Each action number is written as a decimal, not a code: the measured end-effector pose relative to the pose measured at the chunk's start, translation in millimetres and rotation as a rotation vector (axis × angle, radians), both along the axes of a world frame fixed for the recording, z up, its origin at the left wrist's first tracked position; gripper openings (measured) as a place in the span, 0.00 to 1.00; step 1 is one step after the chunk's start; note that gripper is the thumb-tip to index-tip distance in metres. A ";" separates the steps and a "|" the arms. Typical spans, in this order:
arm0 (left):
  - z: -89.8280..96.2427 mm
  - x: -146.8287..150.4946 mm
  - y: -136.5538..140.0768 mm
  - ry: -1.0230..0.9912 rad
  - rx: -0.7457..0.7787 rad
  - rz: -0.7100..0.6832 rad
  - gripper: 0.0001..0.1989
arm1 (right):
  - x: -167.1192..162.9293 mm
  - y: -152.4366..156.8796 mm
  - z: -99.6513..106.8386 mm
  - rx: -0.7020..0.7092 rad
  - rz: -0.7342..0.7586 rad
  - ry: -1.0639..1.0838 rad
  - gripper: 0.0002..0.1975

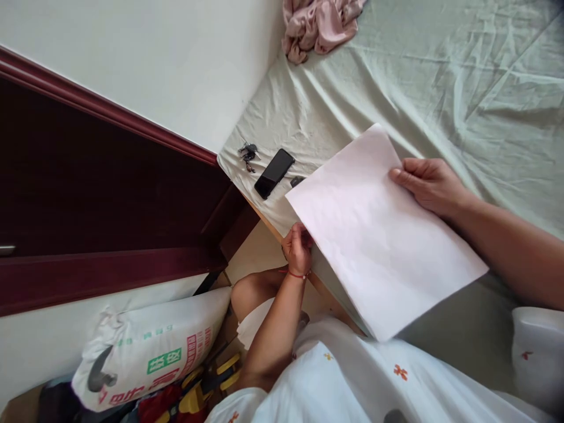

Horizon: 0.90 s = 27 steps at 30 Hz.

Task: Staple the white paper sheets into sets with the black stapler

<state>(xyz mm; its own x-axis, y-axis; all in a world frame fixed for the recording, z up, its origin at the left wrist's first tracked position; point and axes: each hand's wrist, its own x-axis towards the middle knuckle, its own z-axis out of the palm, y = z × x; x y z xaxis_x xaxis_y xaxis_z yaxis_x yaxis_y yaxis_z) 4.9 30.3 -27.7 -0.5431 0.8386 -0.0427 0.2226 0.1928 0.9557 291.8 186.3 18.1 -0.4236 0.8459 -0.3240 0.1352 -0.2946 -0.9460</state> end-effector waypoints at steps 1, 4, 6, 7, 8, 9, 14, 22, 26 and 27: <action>1.4 1.4 -4.5 -0.056 0.009 -0.007 0.39 | -1.8 -1.2 -1.6 0.017 0.038 -0.006 0.23; 2.7 2.2 -15.5 -0.168 -0.018 -0.105 0.36 | -4.0 -2.2 -6.0 0.062 0.122 -0.039 0.24; 0.7 1.1 -17.9 -0.143 -0.102 -0.141 0.34 | -3.5 -1.7 -7.4 0.064 0.159 -0.043 0.24; -0.9 0.6 -17.0 -0.126 -0.132 -0.125 0.33 | -3.1 -1.4 -7.6 0.056 0.171 -0.029 0.23; -2.5 0.5 -15.0 -0.116 -0.146 -0.094 0.33 | -2.6 -1.1 -7.6 0.042 0.179 -0.004 0.22; -3.9 0.9 -12.1 -0.116 -0.134 -0.052 0.32 | -2.1 -0.9 -7.5 0.029 0.185 0.027 0.21; -5.5 7.8 1.7 -0.216 0.048 0.091 0.29 | -0.7 1.0 -9.9 -0.020 0.189 0.065 0.24; -2.5 7.8 -2.0 -0.464 0.175 0.139 0.25 | 5.3 10.7 -24.6 0.028 0.209 -0.021 0.24; -5.1 6.2 -0.5 -0.393 0.179 0.159 0.23 | 6.6 12.3 -29.6 -0.001 0.198 -0.010 0.24; -5.8 6.0 0.1 -0.372 0.174 0.164 0.23 | 6.5 12.5 -30.4 -0.002 0.191 -0.003 0.23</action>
